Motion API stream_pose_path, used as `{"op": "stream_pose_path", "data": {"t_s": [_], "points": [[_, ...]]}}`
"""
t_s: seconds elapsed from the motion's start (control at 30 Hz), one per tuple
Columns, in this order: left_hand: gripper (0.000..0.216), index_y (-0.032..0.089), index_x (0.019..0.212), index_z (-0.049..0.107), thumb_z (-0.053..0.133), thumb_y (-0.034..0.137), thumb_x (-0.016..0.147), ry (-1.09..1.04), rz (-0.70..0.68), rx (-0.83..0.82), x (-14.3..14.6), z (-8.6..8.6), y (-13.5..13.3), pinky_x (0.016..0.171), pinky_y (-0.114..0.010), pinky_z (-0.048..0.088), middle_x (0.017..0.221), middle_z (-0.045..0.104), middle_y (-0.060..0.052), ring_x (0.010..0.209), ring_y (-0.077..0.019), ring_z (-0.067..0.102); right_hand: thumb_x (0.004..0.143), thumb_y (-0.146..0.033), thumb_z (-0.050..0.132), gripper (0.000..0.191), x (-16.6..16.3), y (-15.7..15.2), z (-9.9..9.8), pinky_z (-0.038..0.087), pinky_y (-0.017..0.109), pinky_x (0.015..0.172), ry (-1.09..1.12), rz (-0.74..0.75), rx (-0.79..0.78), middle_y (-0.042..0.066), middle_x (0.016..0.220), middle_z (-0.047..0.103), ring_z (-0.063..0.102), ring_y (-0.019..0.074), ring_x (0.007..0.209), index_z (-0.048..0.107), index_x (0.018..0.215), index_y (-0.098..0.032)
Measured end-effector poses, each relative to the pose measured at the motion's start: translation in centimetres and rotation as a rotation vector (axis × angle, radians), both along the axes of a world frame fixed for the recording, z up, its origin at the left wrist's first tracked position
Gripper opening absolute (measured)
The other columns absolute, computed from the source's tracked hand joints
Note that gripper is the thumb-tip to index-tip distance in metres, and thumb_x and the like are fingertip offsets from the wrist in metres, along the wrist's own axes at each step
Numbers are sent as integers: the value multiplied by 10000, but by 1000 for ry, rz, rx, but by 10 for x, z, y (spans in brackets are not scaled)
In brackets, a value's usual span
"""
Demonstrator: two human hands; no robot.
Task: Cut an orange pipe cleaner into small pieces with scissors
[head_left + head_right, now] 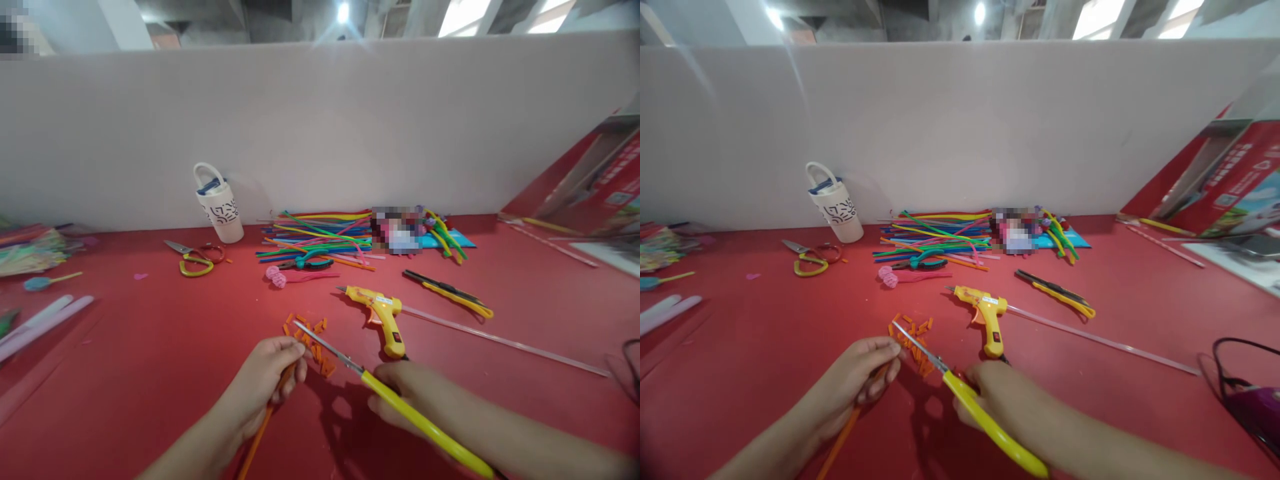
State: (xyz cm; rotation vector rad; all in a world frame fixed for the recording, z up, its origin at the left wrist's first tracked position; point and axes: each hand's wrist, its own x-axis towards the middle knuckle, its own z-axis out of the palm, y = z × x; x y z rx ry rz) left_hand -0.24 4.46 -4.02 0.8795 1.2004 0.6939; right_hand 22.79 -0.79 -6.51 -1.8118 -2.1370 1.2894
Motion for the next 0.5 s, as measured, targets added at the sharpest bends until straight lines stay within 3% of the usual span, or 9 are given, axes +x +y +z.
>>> {"op": "stream_pose_path", "data": {"t_s": [0.07, 0.17, 0.33, 0.5], "points": [[225, 147, 711, 563, 521, 362, 762, 6, -32, 25, 2, 2, -4, 324, -161, 212, 497, 550, 42, 314, -35, 377, 842, -391, 531, 260, -12, 30, 28, 404, 215, 472, 46, -54, -13, -49, 600, 489, 492, 78, 503, 492, 718, -166], [248, 152, 731, 551, 499, 390, 775, -13, -159, 34, 7, 3, -13, 324, -167, 276, 540, 605, 9, 342, -65, 475, 763, -473, 572, 331, -34, 47, 53, 285, 186, 334, 264, -162, -127, -108, 471, 352, 363, 47, 339, 385, 681, -212], [259, 152, 716, 552, 489, 393, 789, -11, -280, 40, 14, 8, -24, 315, -172, 199, 537, 620, 4, 297, -38, 382, 678, -535, 597, 384, -58, 38, 46, 280, 153, 319, 598, -111, -214, -94, 457, 434, 372, 40, 339, 399, 678, -205], [296, 136, 734, 604, 469, 388, 813, -31, -323, 126, 11, 9, -26, 353, -189, 163, 537, 612, 1, 318, -32, 289, 736, -497, 488, 327, -62, 37, 39, 304, 165, 317, 588, -81, -190, -97, 409, 359, 360, 56, 329, 431, 614, -199]]}}
